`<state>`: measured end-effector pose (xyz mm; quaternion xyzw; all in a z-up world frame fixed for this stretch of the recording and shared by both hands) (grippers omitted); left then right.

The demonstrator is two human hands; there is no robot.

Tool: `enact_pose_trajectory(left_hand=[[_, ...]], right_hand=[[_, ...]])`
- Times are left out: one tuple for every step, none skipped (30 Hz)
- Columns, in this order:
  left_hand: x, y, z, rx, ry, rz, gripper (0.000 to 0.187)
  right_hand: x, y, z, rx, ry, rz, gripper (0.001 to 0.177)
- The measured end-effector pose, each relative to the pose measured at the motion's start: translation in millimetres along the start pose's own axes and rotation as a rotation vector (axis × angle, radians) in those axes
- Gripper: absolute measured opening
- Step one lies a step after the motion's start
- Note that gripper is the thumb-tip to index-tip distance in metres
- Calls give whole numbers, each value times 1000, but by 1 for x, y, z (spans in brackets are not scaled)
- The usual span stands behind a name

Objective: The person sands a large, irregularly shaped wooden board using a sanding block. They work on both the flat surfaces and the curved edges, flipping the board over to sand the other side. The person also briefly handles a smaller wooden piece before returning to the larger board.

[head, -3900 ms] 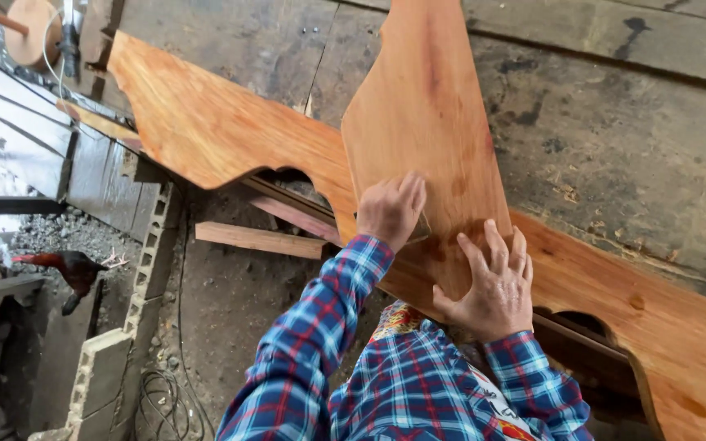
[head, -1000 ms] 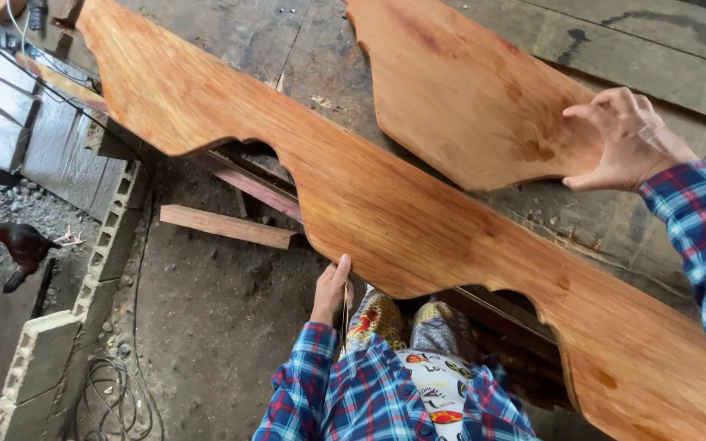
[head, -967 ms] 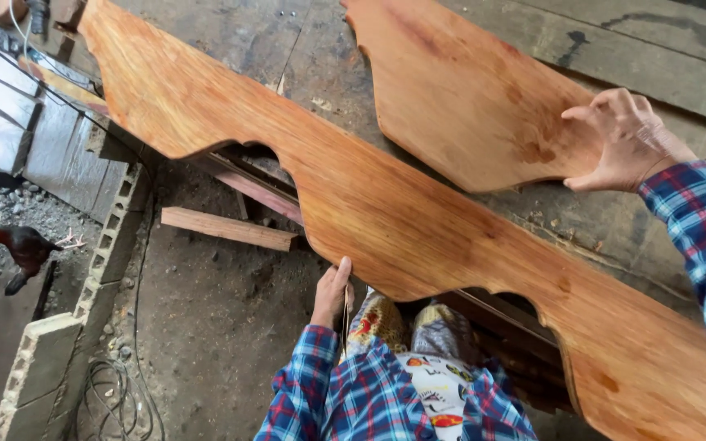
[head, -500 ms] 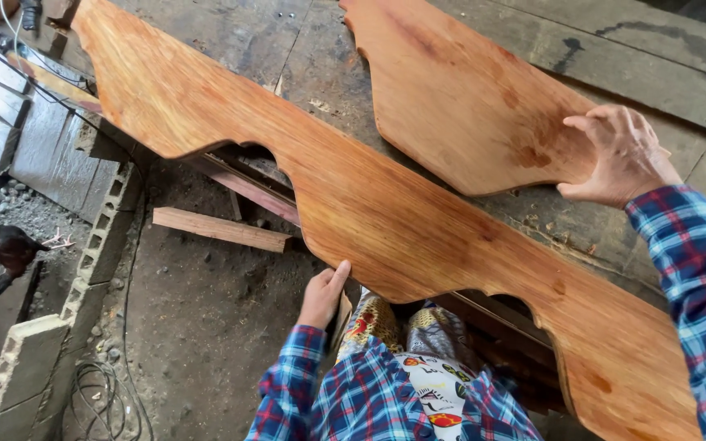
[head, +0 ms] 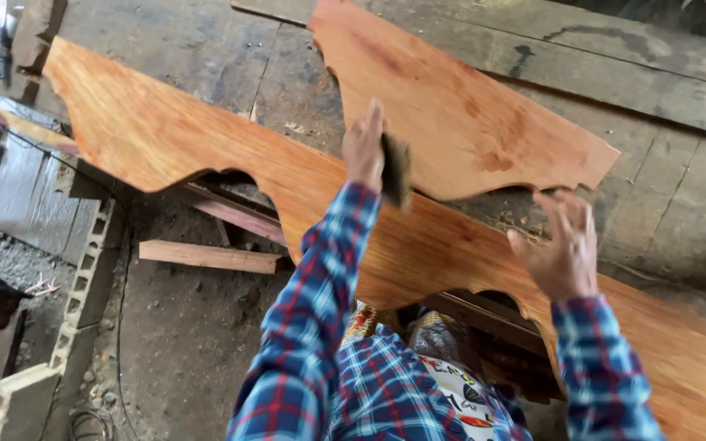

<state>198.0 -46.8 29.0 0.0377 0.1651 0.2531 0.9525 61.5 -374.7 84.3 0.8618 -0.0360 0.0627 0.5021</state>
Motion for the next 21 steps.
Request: enact_pose_trajectory(left_hand=[[17, -13, -2, 2, -1, -9, 53], [31, -24, -2, 77, -50, 10, 72], [45, -37, -3, 151, -101, 28, 97], [34, -31, 4, 155, -94, 11, 97], [23, -25, 16, 113, -152, -13, 85], [16, -18, 34, 68, -218, -32, 74], [12, -3, 28, 69, -219, -45, 74], [7, 18, 28, -74, -304, 9, 54], [2, 40, 28, -219, -386, 63, 35], [-12, 62, 31, -218, -384, 54, 35], [-27, 92, 36, -4, -389, 159, 34], [-43, 123, 41, 212, -387, 262, 33], [-47, 148, 28, 215, -383, 251, 33], [-52, 174, 21, 264, -451, 320, 32], [-58, 200, 15, 312, -520, 388, 30], [-69, 211, 8, 307, -519, 360, 30], [-78, 227, -7, 301, -392, 376, 33], [-85, 240, -23, 295, -265, 380, 37], [-82, 245, -42, 291, -265, 342, 37], [-78, 252, -75, 44, -105, 291, 34], [-76, 255, -108, -196, 64, 239, 34]], right_hand=[[-14, 6, -7, -2, -8, 4, 59], [-32, 17, -13, 82, -26, 52, 48], [-50, 28, -18, 166, -44, 101, 37], [-75, 30, -20, 158, -61, 102, 37], [-99, 29, -14, 178, -184, 65, 23], [-120, 26, -11, 204, -298, 33, 19], [-142, 22, -17, 200, -309, 40, 19], [-167, 7, -7, 469, -541, -47, 23], [-196, -12, -2, 742, -768, -137, 28], [-215, -33, 17, 741, -776, -131, 28], [-260, -69, 53, 947, -1251, -125, 27], [-313, -103, 71, 1143, -1734, -116, 30], [-316, -86, 66, 1141, -1744, -108, 30], [-313, -68, 60, 1359, -1695, 52, 40], [-310, -49, 55, 1568, -1621, 220, 53], [-320, -49, 68, 1567, -1628, 253, 53], [-330, -46, 82, 1663, -1597, 388, 63], [-343, -43, 95, 1757, -1554, 539, 75], [-344, -37, 101, 1753, -1554, 587, 75], [-345, -27, 108, 1769, -1502, 724, 69], [-347, -18, 115, 1781, -1444, 862, 65]])
Point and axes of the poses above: each hand's wrist, its own x-axis towards the middle knuckle, its own y-axis out of the back of the hand, z = x × y, the point moved 8 cm from there along x, towards the middle knuckle, and after that the axes turned 9 degrees about -y, right-handed, at the moved point
